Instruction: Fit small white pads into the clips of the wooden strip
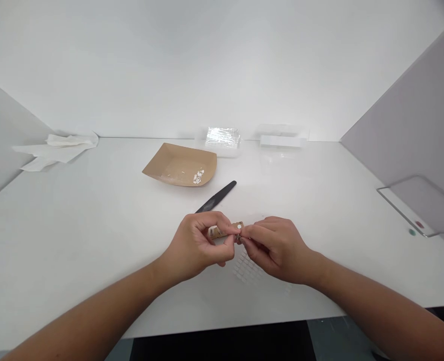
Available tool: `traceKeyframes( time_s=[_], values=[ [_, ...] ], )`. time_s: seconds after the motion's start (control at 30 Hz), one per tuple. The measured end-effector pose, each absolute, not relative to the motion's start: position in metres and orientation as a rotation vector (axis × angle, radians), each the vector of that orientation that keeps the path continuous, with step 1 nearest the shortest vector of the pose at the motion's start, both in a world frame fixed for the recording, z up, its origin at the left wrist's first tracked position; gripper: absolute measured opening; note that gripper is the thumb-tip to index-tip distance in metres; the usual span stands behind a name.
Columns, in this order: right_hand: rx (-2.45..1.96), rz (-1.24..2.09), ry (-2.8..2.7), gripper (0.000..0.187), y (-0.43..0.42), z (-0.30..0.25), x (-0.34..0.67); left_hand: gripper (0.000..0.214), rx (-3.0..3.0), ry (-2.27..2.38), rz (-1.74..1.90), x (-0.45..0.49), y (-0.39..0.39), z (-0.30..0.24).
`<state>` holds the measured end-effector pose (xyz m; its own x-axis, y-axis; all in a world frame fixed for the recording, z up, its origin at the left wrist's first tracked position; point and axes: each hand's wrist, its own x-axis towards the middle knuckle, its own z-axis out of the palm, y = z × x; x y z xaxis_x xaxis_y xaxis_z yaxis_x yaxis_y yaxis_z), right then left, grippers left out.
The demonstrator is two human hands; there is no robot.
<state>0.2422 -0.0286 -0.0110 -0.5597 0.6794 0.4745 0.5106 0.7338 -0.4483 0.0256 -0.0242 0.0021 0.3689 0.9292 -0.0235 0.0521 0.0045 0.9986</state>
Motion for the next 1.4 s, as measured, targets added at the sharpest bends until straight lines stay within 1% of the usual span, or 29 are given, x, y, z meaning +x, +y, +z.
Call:
traceKeyframes(
  time_s=[0.1,0.27,0.43,0.6,0.73,0.9,1.0,1.17,1.4],
  values=[
    [-0.87,0.43,-2.258,0.02,-0.027,-0.01,0.243,0.016,1.349,0.949,0.855,0.023,-0.022,0.001],
    [-0.866,0.477,-2.223,0.02,-0.025,-0.01,0.244,0.017,1.333,0.896,0.827,0.021,-0.019,0.003],
    [-0.856,0.392,-2.239,0.023,-0.023,-0.012,0.246,0.017,1.307,0.845,0.833,0.021,-0.018,0.006],
    [-0.85,0.268,-2.257,0.021,-0.022,-0.014,0.248,0.019,1.325,0.819,0.829,0.019,-0.016,0.004],
    [-0.832,0.258,-2.235,0.018,-0.021,-0.014,0.249,0.02,1.325,0.771,0.795,0.016,-0.012,0.004],
    [-0.865,0.254,-2.23,0.02,-0.02,-0.014,0.249,0.018,1.318,0.746,0.773,0.014,-0.01,0.004],
    [-0.911,0.29,-2.197,0.021,-0.021,-0.013,0.249,0.019,1.348,0.758,0.791,0.015,-0.01,0.004],
    [-0.909,0.386,-2.081,0.015,-0.022,-0.013,0.247,0.021,1.371,0.808,0.783,0.015,-0.011,0.004],
    [-0.871,0.492,-1.951,0.018,-0.022,-0.012,0.247,0.023,1.365,0.832,0.778,0.018,-0.015,0.004]
  ],
)
